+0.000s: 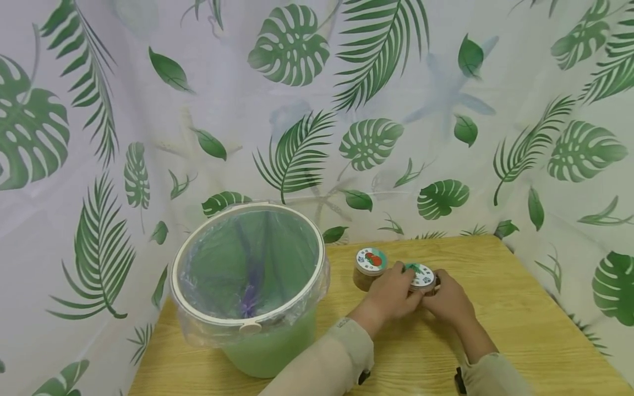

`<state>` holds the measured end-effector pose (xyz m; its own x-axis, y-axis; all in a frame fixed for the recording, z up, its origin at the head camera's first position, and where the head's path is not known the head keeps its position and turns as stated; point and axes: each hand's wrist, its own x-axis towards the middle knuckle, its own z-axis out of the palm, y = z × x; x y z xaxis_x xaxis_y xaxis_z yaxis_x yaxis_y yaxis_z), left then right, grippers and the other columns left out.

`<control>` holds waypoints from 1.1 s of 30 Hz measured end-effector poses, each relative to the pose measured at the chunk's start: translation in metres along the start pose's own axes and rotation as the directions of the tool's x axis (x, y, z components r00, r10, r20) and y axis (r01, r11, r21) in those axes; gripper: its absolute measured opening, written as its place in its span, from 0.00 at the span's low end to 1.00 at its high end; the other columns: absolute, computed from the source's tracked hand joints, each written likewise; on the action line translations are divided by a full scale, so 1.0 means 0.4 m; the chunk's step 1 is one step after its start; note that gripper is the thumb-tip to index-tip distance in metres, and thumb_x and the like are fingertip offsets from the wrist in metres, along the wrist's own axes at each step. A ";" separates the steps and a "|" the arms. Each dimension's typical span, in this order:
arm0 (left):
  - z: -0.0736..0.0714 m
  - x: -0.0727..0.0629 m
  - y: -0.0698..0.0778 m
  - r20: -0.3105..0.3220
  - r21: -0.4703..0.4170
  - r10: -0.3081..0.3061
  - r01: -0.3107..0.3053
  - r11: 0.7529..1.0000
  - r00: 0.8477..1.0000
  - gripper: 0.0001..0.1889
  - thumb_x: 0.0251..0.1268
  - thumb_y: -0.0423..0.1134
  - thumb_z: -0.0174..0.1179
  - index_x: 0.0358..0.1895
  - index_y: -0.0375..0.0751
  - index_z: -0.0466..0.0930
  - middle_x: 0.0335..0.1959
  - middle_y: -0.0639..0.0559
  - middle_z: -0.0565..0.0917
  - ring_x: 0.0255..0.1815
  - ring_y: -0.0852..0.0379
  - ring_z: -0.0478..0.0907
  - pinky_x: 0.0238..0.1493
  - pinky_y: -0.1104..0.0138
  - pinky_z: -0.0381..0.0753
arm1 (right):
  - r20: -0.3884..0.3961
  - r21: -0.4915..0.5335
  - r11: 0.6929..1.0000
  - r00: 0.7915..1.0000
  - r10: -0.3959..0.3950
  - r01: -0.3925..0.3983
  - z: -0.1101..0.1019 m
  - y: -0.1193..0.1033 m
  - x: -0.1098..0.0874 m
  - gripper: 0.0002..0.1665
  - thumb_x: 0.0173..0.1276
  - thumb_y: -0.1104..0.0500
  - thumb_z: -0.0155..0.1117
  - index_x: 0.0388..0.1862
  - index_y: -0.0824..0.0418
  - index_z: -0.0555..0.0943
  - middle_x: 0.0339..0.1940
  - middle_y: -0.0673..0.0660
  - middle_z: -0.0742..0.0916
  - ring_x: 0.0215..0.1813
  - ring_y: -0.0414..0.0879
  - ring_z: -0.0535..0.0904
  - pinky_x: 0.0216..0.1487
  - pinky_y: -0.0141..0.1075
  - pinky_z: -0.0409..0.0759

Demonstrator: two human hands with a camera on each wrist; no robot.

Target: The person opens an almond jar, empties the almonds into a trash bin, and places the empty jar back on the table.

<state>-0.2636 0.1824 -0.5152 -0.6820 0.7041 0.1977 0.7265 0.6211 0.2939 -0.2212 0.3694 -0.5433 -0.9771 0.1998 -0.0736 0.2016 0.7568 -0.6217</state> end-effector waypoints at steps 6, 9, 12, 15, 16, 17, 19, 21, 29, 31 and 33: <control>-0.012 -0.009 -0.006 -0.023 -0.050 0.010 -0.011 0.999 1.000 0.27 0.82 0.60 0.52 0.70 0.47 0.77 0.61 0.52 0.78 0.50 0.62 0.80 0.51 0.71 0.84 | 0.009 0.042 0.998 0.999 -0.046 0.045 -0.012 -0.015 -0.031 0.51 0.67 0.38 0.74 0.76 0.68 0.67 0.65 0.68 0.82 0.54 0.57 0.84 0.39 0.39 0.82; -0.026 -0.017 -0.010 -0.030 -0.122 0.000 -0.004 0.992 1.000 0.29 0.81 0.62 0.52 0.70 0.47 0.77 0.63 0.52 0.78 0.51 0.62 0.80 0.53 0.71 0.83 | 0.002 0.042 0.996 0.997 -0.076 0.076 -0.018 -0.031 -0.047 0.50 0.68 0.38 0.74 0.75 0.67 0.68 0.66 0.69 0.81 0.58 0.62 0.84 0.43 0.44 0.85; -0.042 -0.028 -0.015 -0.022 -0.244 -0.035 0.029 0.969 0.999 0.30 0.79 0.63 0.54 0.71 0.47 0.77 0.66 0.53 0.76 0.55 0.63 0.79 0.57 0.71 0.82 | -0.008 0.035 0.994 0.995 -0.102 0.102 -0.024 -0.047 -0.060 0.50 0.67 0.37 0.75 0.75 0.67 0.69 0.66 0.69 0.81 0.61 0.65 0.83 0.45 0.49 0.87; -0.059 -0.040 -0.019 -0.020 -0.332 -0.054 0.044 0.942 0.998 0.31 0.77 0.64 0.57 0.70 0.47 0.77 0.69 0.53 0.75 0.60 0.62 0.78 0.62 0.71 0.81 | -0.021 0.046 0.992 0.993 -0.119 0.120 -0.025 -0.061 -0.073 0.50 0.66 0.35 0.76 0.74 0.65 0.70 0.65 0.68 0.81 0.63 0.67 0.82 0.46 0.51 0.88; -0.063 -0.044 -0.021 -0.026 -0.343 -0.048 0.036 0.939 0.999 0.31 0.76 0.64 0.57 0.70 0.47 0.78 0.69 0.52 0.75 0.62 0.62 0.78 0.63 0.70 0.80 | -0.023 0.055 0.990 0.992 -0.126 0.127 -0.026 -0.066 -0.077 0.51 0.66 0.34 0.75 0.74 0.65 0.70 0.65 0.67 0.81 0.63 0.67 0.81 0.47 0.51 0.88; -0.069 -0.049 -0.022 -0.033 -0.349 -0.040 0.026 0.937 0.999 0.31 0.76 0.64 0.58 0.70 0.47 0.78 0.69 0.52 0.75 0.62 0.61 0.78 0.63 0.70 0.80 | -0.027 0.066 0.988 0.990 -0.135 0.137 -0.025 -0.070 -0.082 0.50 0.66 0.34 0.76 0.74 0.65 0.71 0.65 0.67 0.81 0.63 0.67 0.81 0.48 0.52 0.88; -0.079 -0.059 -0.024 -0.046 -0.363 -0.019 0.001 0.932 0.999 0.31 0.75 0.64 0.60 0.68 0.46 0.78 0.69 0.52 0.75 0.62 0.62 0.77 0.64 0.70 0.79 | -0.033 0.088 0.983 0.987 -0.156 0.159 -0.023 -0.078 -0.095 0.49 0.67 0.35 0.76 0.73 0.65 0.71 0.64 0.67 0.81 0.63 0.67 0.81 0.52 0.53 0.87; -0.089 -0.071 -0.025 -0.055 -0.383 0.000 -0.021 0.924 0.999 0.29 0.74 0.63 0.61 0.67 0.46 0.79 0.68 0.52 0.75 0.60 0.63 0.77 0.62 0.72 0.79 | -0.040 0.109 0.978 0.984 -0.176 0.179 -0.021 -0.088 -0.111 0.47 0.68 0.37 0.76 0.72 0.65 0.72 0.64 0.66 0.81 0.62 0.64 0.81 0.55 0.55 0.86; -0.131 -0.128 -0.033 -0.103 -0.417 0.063 -0.101 0.903 0.993 0.26 0.75 0.59 0.62 0.64 0.46 0.79 0.64 0.55 0.76 0.56 0.67 0.75 0.57 0.79 0.76 | -0.056 0.140 0.965 0.975 -0.216 0.221 -0.009 -0.137 -0.154 0.44 0.66 0.41 0.79 0.72 0.62 0.74 0.64 0.62 0.84 0.60 0.55 0.80 0.55 0.47 0.84; -0.145 -0.145 -0.036 -0.114 -0.402 0.070 -0.110 0.909 0.991 0.25 0.75 0.59 0.61 0.64 0.46 0.78 0.62 0.57 0.78 0.56 0.68 0.75 0.56 0.79 0.76 | -0.060 0.141 0.960 0.970 -0.235 0.241 -0.006 -0.148 -0.158 0.44 0.66 0.42 0.80 0.72 0.61 0.74 0.64 0.62 0.84 0.60 0.55 0.81 0.54 0.46 0.84; -0.161 -0.161 -0.038 -0.114 -0.390 0.064 -0.104 0.915 0.991 0.25 0.76 0.59 0.61 0.64 0.47 0.77 0.62 0.58 0.79 0.57 0.67 0.75 0.57 0.78 0.76 | -0.064 0.145 0.954 0.965 -0.256 0.263 -0.005 -0.159 -0.163 0.42 0.65 0.42 0.81 0.71 0.60 0.76 0.64 0.61 0.85 0.60 0.55 0.82 0.53 0.46 0.84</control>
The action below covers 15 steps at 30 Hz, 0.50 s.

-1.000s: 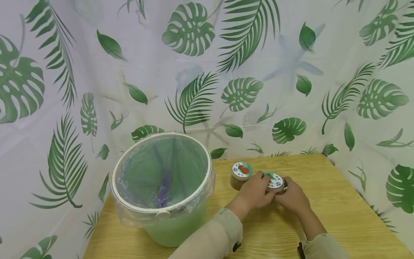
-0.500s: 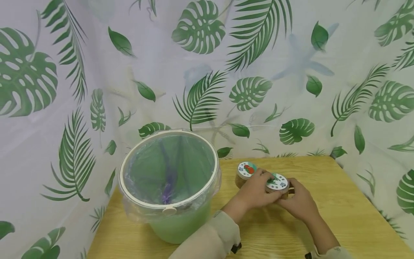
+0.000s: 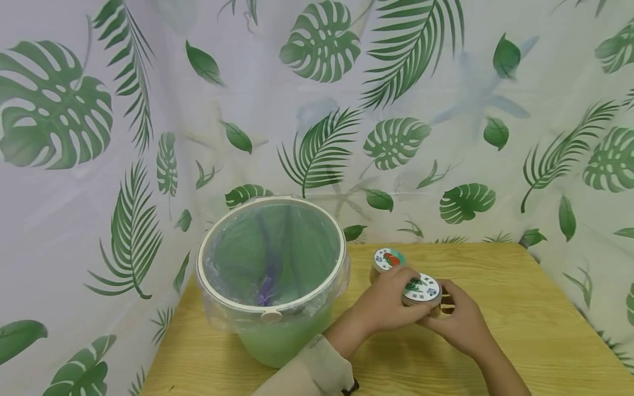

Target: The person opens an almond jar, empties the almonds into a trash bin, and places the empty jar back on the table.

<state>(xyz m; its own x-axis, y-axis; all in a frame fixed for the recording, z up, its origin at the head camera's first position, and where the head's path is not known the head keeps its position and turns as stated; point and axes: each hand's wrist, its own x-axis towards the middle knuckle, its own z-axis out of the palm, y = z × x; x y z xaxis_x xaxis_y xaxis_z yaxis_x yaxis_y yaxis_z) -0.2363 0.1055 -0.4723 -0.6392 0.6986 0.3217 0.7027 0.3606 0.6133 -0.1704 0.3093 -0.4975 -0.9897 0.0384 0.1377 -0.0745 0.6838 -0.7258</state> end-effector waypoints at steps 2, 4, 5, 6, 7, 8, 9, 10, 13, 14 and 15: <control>-0.015 -0.013 0.008 0.004 0.010 -0.018 0.018 1.000 1.000 0.26 0.75 0.59 0.61 0.66 0.47 0.77 0.63 0.58 0.80 0.59 0.67 0.76 0.58 0.76 0.77 | -0.003 0.009 1.000 1.000 -0.022 0.022 0.001 -0.010 -0.006 0.41 0.64 0.43 0.82 0.70 0.59 0.77 0.64 0.60 0.85 0.60 0.54 0.82 0.55 0.48 0.85; -0.029 -0.023 0.015 0.008 0.022 -0.032 0.032 0.999 0.999 0.28 0.75 0.59 0.61 0.68 0.47 0.76 0.66 0.56 0.79 0.62 0.66 0.76 0.61 0.74 0.77 | -0.008 0.020 0.999 0.999 -0.043 0.043 0.001 -0.021 -0.012 0.41 0.64 0.45 0.82 0.70 0.58 0.77 0.64 0.59 0.85 0.60 0.46 0.81 0.56 0.47 0.85; -0.035 -0.028 0.019 0.006 0.027 -0.035 0.035 0.999 0.999 0.29 0.75 0.60 0.61 0.69 0.47 0.76 0.67 0.55 0.78 0.63 0.65 0.76 0.62 0.73 0.77 | -0.012 0.022 0.998 0.998 -0.054 0.054 0.000 -0.027 -0.015 0.40 0.64 0.46 0.83 0.70 0.58 0.77 0.64 0.58 0.85 0.60 0.41 0.80 0.57 0.46 0.85; -0.041 -0.033 0.022 0.003 0.031 -0.033 0.033 0.999 0.999 0.29 0.75 0.59 0.62 0.69 0.47 0.75 0.68 0.54 0.78 0.63 0.64 0.76 0.63 0.73 0.77 | -0.017 0.025 0.998 0.998 -0.065 0.065 -0.001 -0.033 -0.018 0.40 0.63 0.46 0.83 0.70 0.57 0.77 0.64 0.57 0.85 0.60 0.36 0.79 0.58 0.44 0.85; -0.046 -0.039 0.025 -0.002 0.032 -0.028 0.028 0.999 1.000 0.29 0.75 0.59 0.62 0.70 0.47 0.75 0.69 0.53 0.78 0.64 0.64 0.76 0.63 0.72 0.78 | -0.021 0.028 0.996 0.997 -0.079 0.080 -0.001 -0.038 -0.019 0.40 0.63 0.48 0.83 0.70 0.57 0.77 0.65 0.57 0.85 0.60 0.33 0.78 0.59 0.43 0.85; -0.052 -0.044 0.027 -0.006 0.030 -0.023 0.023 0.999 1.000 0.29 0.75 0.58 0.61 0.70 0.47 0.75 0.69 0.52 0.77 0.65 0.63 0.76 0.64 0.72 0.78 | -0.025 0.025 0.996 0.996 -0.086 0.087 -0.001 -0.045 -0.020 0.40 0.63 0.48 0.84 0.70 0.57 0.77 0.65 0.55 0.85 0.59 0.28 0.77 0.59 0.40 0.85; -0.058 -0.049 0.029 -0.009 0.024 -0.018 0.018 1.000 1.000 0.28 0.75 0.58 0.61 0.70 0.47 0.75 0.70 0.52 0.77 0.65 0.62 0.76 0.64 0.71 0.78 | -0.028 0.028 0.995 0.995 -0.095 0.096 -0.002 -0.052 -0.021 0.40 0.62 0.49 0.84 0.70 0.57 0.78 0.64 0.55 0.85 0.59 0.25 0.76 0.60 0.38 0.85; -0.063 -0.055 0.031 -0.012 0.017 -0.013 0.014 1.000 1.000 0.28 0.76 0.57 0.61 0.70 0.46 0.75 0.71 0.51 0.76 0.66 0.62 0.75 0.65 0.71 0.78 | -0.030 0.031 0.994 0.994 -0.103 0.103 -0.002 -0.060 -0.021 0.39 0.62 0.49 0.84 0.69 0.56 0.78 0.64 0.55 0.85 0.58 0.25 0.76 0.60 0.37 0.85; -0.075 -0.070 0.034 -0.022 -0.007 -0.010 0.010 1.000 1.000 0.27 0.77 0.56 0.60 0.71 0.46 0.74 0.74 0.49 0.74 0.70 0.59 0.74 0.66 0.70 0.78 | -0.031 0.033 0.992 0.993 -0.117 0.118 0.000 -0.078 -0.021 0.39 0.62 0.50 0.84 0.69 0.56 0.78 0.64 0.56 0.86 0.58 0.22 0.75 0.60 0.31 0.83; -0.079 -0.075 0.035 -0.026 -0.016 -0.014 0.014 1.000 1.000 0.27 0.78 0.56 0.59 0.71 0.46 0.74 0.75 0.49 0.73 0.71 0.59 0.74 0.66 0.70 0.78 | -0.032 0.034 0.992 0.992 -0.122 0.123 0.001 -0.083 -0.021 0.39 0.62 0.50 0.84 0.69 0.56 0.78 0.64 0.56 0.86 0.58 0.21 0.75 0.60 0.29 0.82; -0.082 -0.079 0.035 -0.032 -0.020 -0.015 0.015 1.000 0.999 0.27 0.78 0.56 0.59 0.71 0.46 0.74 0.76 0.49 0.73 0.72 0.58 0.73 0.66 0.69 0.78 | -0.034 0.037 0.991 0.991 -0.131 0.132 0.003 -0.088 -0.021 0.40 0.62 0.50 0.84 0.70 0.57 0.77 0.64 0.56 0.86 0.58 0.21 0.75 0.60 0.27 0.81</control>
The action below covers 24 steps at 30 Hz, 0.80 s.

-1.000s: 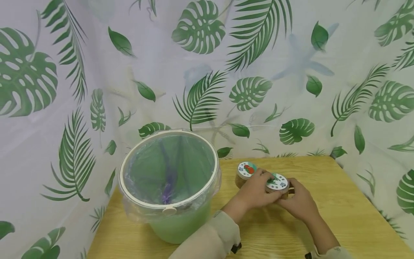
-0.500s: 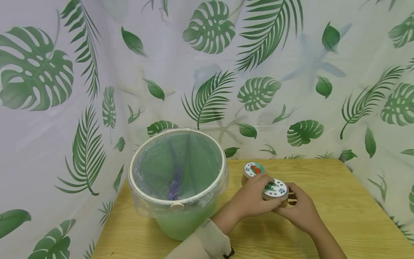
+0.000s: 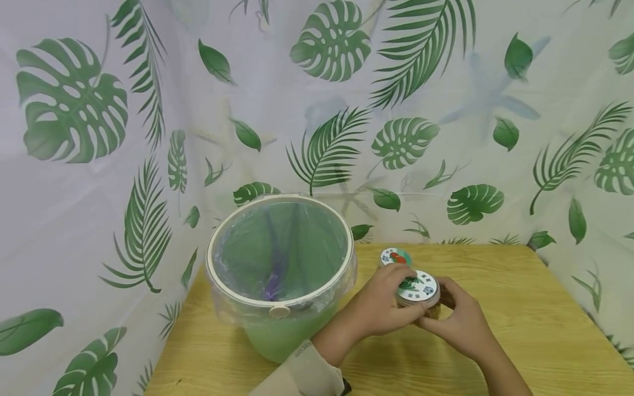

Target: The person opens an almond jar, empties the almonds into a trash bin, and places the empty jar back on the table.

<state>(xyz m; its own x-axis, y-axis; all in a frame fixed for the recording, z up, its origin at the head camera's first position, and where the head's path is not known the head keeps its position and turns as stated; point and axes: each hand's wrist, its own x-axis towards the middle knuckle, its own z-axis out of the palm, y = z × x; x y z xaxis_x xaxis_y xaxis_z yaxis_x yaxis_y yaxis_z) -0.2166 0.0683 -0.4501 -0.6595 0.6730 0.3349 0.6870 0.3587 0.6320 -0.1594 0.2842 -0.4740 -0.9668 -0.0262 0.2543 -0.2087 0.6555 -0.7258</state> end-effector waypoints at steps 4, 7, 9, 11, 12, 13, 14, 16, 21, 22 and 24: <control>-0.008 -0.007 0.002 -0.023 0.010 0.005 -0.005 1.000 1.000 0.27 0.79 0.57 0.59 0.72 0.47 0.75 0.78 0.50 0.71 0.76 0.56 0.72 0.68 0.67 0.78 | -0.012 0.018 0.999 0.999 -0.035 0.036 0.004 -0.010 0.000 0.41 0.62 0.53 0.85 0.71 0.58 0.78 0.63 0.56 0.87 0.59 0.21 0.76 0.60 0.26 0.78; -0.010 -0.013 0.004 -0.038 0.019 0.019 -0.018 1.000 0.999 0.27 0.79 0.58 0.58 0.72 0.48 0.75 0.78 0.51 0.70 0.76 0.55 0.72 0.68 0.68 0.79 | -0.011 0.028 0.998 0.999 -0.048 0.048 0.005 -0.016 0.000 0.41 0.62 0.54 0.85 0.72 0.59 0.78 0.63 0.57 0.88 0.59 0.21 0.77 0.60 0.25 0.79; -0.013 -0.016 0.006 -0.049 0.019 0.025 -0.024 1.000 0.998 0.27 0.79 0.58 0.58 0.72 0.49 0.75 0.78 0.51 0.70 0.74 0.56 0.73 0.67 0.69 0.79 | -0.007 0.033 0.998 0.999 -0.050 0.051 0.005 -0.020 -0.001 0.42 0.62 0.54 0.85 0.72 0.60 0.78 0.63 0.58 0.88 0.58 0.20 0.77 0.59 0.26 0.80; -0.016 -0.020 0.007 -0.061 0.019 0.034 -0.033 0.999 0.998 0.27 0.78 0.58 0.59 0.72 0.49 0.75 0.77 0.51 0.70 0.72 0.57 0.74 0.65 0.70 0.79 | -0.001 0.039 0.998 0.998 -0.055 0.055 0.005 -0.023 0.000 0.42 0.62 0.54 0.85 0.73 0.61 0.77 0.63 0.59 0.88 0.58 0.21 0.77 0.59 0.27 0.82; -0.019 -0.022 0.008 -0.068 0.021 0.037 -0.036 0.999 0.997 0.27 0.78 0.58 0.60 0.72 0.49 0.75 0.76 0.52 0.70 0.70 0.58 0.75 0.64 0.71 0.79 | 0.001 0.039 0.997 0.998 -0.060 0.060 0.005 -0.025 0.001 0.42 0.61 0.54 0.85 0.73 0.61 0.77 0.63 0.59 0.88 0.59 0.21 0.77 0.59 0.28 0.82; -0.022 -0.025 0.008 -0.073 0.023 0.041 -0.040 0.999 0.996 0.27 0.77 0.57 0.60 0.72 0.49 0.75 0.75 0.52 0.71 0.69 0.59 0.75 0.63 0.72 0.79 | 0.005 0.038 0.997 0.998 -0.064 0.063 0.005 -0.026 0.002 0.42 0.61 0.54 0.85 0.73 0.60 0.77 0.64 0.59 0.88 0.59 0.21 0.77 0.59 0.29 0.83; -0.025 -0.027 0.008 -0.078 0.027 0.044 -0.042 0.999 0.996 0.27 0.77 0.57 0.61 0.71 0.48 0.75 0.75 0.52 0.71 0.68 0.60 0.76 0.63 0.73 0.79 | 0.011 0.036 0.997 0.998 -0.068 0.067 0.005 -0.027 0.003 0.43 0.61 0.53 0.85 0.73 0.60 0.78 0.64 0.58 0.88 0.59 0.21 0.78 0.60 0.30 0.83; -0.031 -0.033 0.009 -0.083 0.035 0.054 -0.052 0.998 0.995 0.28 0.76 0.56 0.62 0.71 0.47 0.75 0.73 0.51 0.72 0.66 0.61 0.76 0.62 0.74 0.79 | 0.028 0.036 0.997 0.997 -0.073 0.072 0.005 -0.028 0.004 0.42 0.61 0.52 0.85 0.73 0.58 0.78 0.64 0.57 0.88 0.60 0.23 0.78 0.60 0.31 0.83; -0.041 -0.046 0.012 -0.058 0.045 0.078 -0.075 0.996 0.995 0.30 0.76 0.55 0.62 0.75 0.47 0.73 0.73 0.50 0.73 0.66 0.61 0.75 0.63 0.75 0.78 | 0.096 0.066 0.995 0.992 -0.077 0.071 0.003 -0.035 0.002 0.41 0.61 0.51 0.85 0.72 0.54 0.79 0.64 0.52 0.88 0.61 0.26 0.80 0.60 0.29 0.82; -0.042 -0.048 0.012 -0.052 0.047 0.085 -0.083 0.995 0.995 0.30 0.77 0.55 0.62 0.76 0.48 0.73 0.73 0.50 0.73 0.67 0.60 0.75 0.63 0.74 0.78 | 0.106 0.079 0.994 0.991 -0.082 0.074 0.004 -0.037 0.001 0.41 0.61 0.51 0.85 0.71 0.54 0.79 0.63 0.52 0.88 0.60 0.27 0.81 0.60 0.29 0.82; -0.043 -0.051 0.012 -0.045 0.052 0.100 -0.098 0.994 0.994 0.31 0.76 0.54 0.62 0.77 0.49 0.72 0.74 0.51 0.74 0.69 0.59 0.75 0.63 0.74 0.78 | 0.120 0.102 0.991 0.988 -0.097 0.085 0.006 -0.041 0.000 0.41 0.61 0.52 0.85 0.71 0.55 0.79 0.62 0.51 0.88 0.59 0.29 0.82 0.60 0.30 0.83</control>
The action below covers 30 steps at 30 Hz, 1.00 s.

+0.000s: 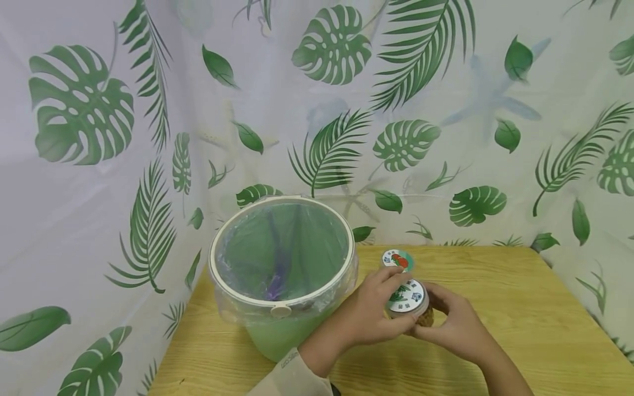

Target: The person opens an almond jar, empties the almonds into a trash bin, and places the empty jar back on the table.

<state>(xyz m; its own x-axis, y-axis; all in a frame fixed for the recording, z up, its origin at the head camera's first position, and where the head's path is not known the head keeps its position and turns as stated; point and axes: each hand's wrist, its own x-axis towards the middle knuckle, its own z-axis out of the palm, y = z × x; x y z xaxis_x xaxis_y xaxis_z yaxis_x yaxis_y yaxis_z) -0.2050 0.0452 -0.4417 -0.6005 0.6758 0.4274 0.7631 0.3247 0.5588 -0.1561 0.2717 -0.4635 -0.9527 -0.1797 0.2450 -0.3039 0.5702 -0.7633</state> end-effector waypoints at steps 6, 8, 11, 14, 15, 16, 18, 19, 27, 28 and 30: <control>-0.005 -0.010 -0.001 0.018 0.023 0.030 -0.031 0.999 0.999 0.31 0.71 0.49 0.64 0.76 0.53 0.73 0.75 0.53 0.74 0.67 0.58 0.73 0.60 0.73 0.77 | 0.014 -0.016 0.999 0.999 -0.042 0.042 0.010 -0.006 0.001 0.42 0.60 0.52 0.86 0.72 0.53 0.79 0.60 0.49 0.89 0.58 0.31 0.84 0.60 0.37 0.85; -0.007 -0.012 0.000 0.026 0.032 0.028 -0.029 0.999 0.999 0.31 0.69 0.48 0.64 0.76 0.54 0.74 0.75 0.55 0.74 0.68 0.59 0.73 0.61 0.72 0.77 | 0.013 -0.038 0.998 0.999 -0.045 0.046 0.011 -0.008 0.001 0.42 0.59 0.51 0.87 0.72 0.52 0.79 0.60 0.47 0.89 0.58 0.31 0.84 0.61 0.40 0.84; -0.010 -0.014 0.000 0.032 0.034 0.028 -0.029 0.999 0.999 0.31 0.69 0.48 0.64 0.75 0.54 0.75 0.75 0.56 0.74 0.68 0.59 0.73 0.62 0.72 0.77 | 0.009 -0.058 0.997 0.999 -0.048 0.048 0.010 -0.013 0.001 0.43 0.58 0.51 0.87 0.71 0.52 0.80 0.59 0.46 0.89 0.57 0.31 0.83 0.61 0.43 0.85; -0.012 -0.016 0.001 0.028 0.032 0.031 -0.032 0.999 0.999 0.30 0.71 0.49 0.63 0.75 0.54 0.75 0.74 0.56 0.75 0.66 0.60 0.73 0.60 0.74 0.77 | 0.012 -0.056 0.997 0.999 -0.051 0.052 0.009 -0.016 0.001 0.43 0.58 0.51 0.87 0.71 0.54 0.80 0.58 0.47 0.89 0.57 0.31 0.84 0.61 0.43 0.85; -0.013 -0.017 0.002 0.026 0.031 0.032 -0.033 0.999 0.999 0.29 0.72 0.49 0.63 0.75 0.53 0.75 0.73 0.56 0.75 0.66 0.61 0.74 0.59 0.75 0.77 | 0.013 -0.054 0.997 0.999 -0.053 0.054 0.009 -0.017 0.002 0.43 0.58 0.51 0.87 0.71 0.54 0.80 0.59 0.47 0.89 0.58 0.31 0.84 0.61 0.42 0.85; -0.014 -0.016 0.003 0.021 0.025 0.034 -0.035 0.999 0.999 0.28 0.73 0.49 0.63 0.74 0.53 0.75 0.73 0.56 0.76 0.65 0.61 0.74 0.58 0.75 0.77 | 0.014 -0.053 0.997 0.998 -0.054 0.055 0.009 -0.019 0.002 0.43 0.58 0.51 0.87 0.72 0.54 0.80 0.59 0.47 0.89 0.58 0.31 0.84 0.61 0.41 0.85; -0.016 -0.016 0.004 0.008 0.017 0.037 -0.037 0.999 0.999 0.27 0.75 0.50 0.62 0.73 0.51 0.76 0.71 0.55 0.77 0.64 0.61 0.75 0.57 0.76 0.77 | 0.015 -0.049 0.997 0.998 -0.061 0.062 0.008 -0.021 0.003 0.43 0.58 0.51 0.87 0.71 0.54 0.80 0.59 0.47 0.89 0.58 0.31 0.84 0.61 0.41 0.85; -0.017 -0.015 0.004 0.001 0.014 0.040 -0.040 0.999 0.999 0.26 0.75 0.51 0.62 0.73 0.51 0.76 0.70 0.55 0.77 0.63 0.61 0.75 0.57 0.77 0.77 | 0.016 -0.049 0.997 0.998 -0.064 0.065 0.008 -0.022 0.004 0.43 0.58 0.51 0.87 0.71 0.54 0.80 0.59 0.47 0.90 0.58 0.31 0.84 0.61 0.40 0.84; -0.017 -0.016 0.001 -0.022 0.004 0.051 -0.051 0.999 0.998 0.24 0.76 0.51 0.63 0.70 0.50 0.77 0.68 0.55 0.78 0.62 0.62 0.75 0.55 0.79 0.77 | 0.021 -0.053 0.997 0.998 -0.062 0.063 0.006 -0.021 0.007 0.42 0.57 0.50 0.88 0.70 0.52 0.81 0.57 0.45 0.90 0.58 0.32 0.84 0.61 0.39 0.84; -0.016 -0.017 0.001 -0.026 0.004 0.050 -0.050 0.999 0.998 0.24 0.76 0.52 0.63 0.70 0.49 0.77 0.67 0.55 0.78 0.61 0.62 0.76 0.55 0.79 0.77 | 0.022 -0.053 0.997 0.998 -0.061 0.063 0.006 -0.020 0.007 0.42 0.57 0.50 0.88 0.70 0.52 0.81 0.57 0.45 0.90 0.58 0.32 0.84 0.60 0.39 0.85; -0.015 -0.019 0.001 -0.039 0.006 0.045 -0.044 0.999 0.998 0.25 0.76 0.53 0.63 0.70 0.49 0.78 0.66 0.55 0.79 0.61 0.63 0.77 0.54 0.81 0.77 | 0.025 -0.049 0.997 0.998 -0.058 0.060 0.007 -0.021 0.006 0.42 0.57 0.50 0.88 0.70 0.52 0.81 0.56 0.44 0.90 0.57 0.33 0.85 0.60 0.38 0.85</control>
<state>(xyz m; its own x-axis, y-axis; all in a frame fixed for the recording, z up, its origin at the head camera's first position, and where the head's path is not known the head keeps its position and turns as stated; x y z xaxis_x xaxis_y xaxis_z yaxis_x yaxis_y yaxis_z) -0.2016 0.0364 -0.4404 -0.5746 0.6635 0.4792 0.7906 0.2986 0.5347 -0.1559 0.2643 -0.4581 -0.9331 -0.2327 0.2741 -0.3596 0.5974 -0.7168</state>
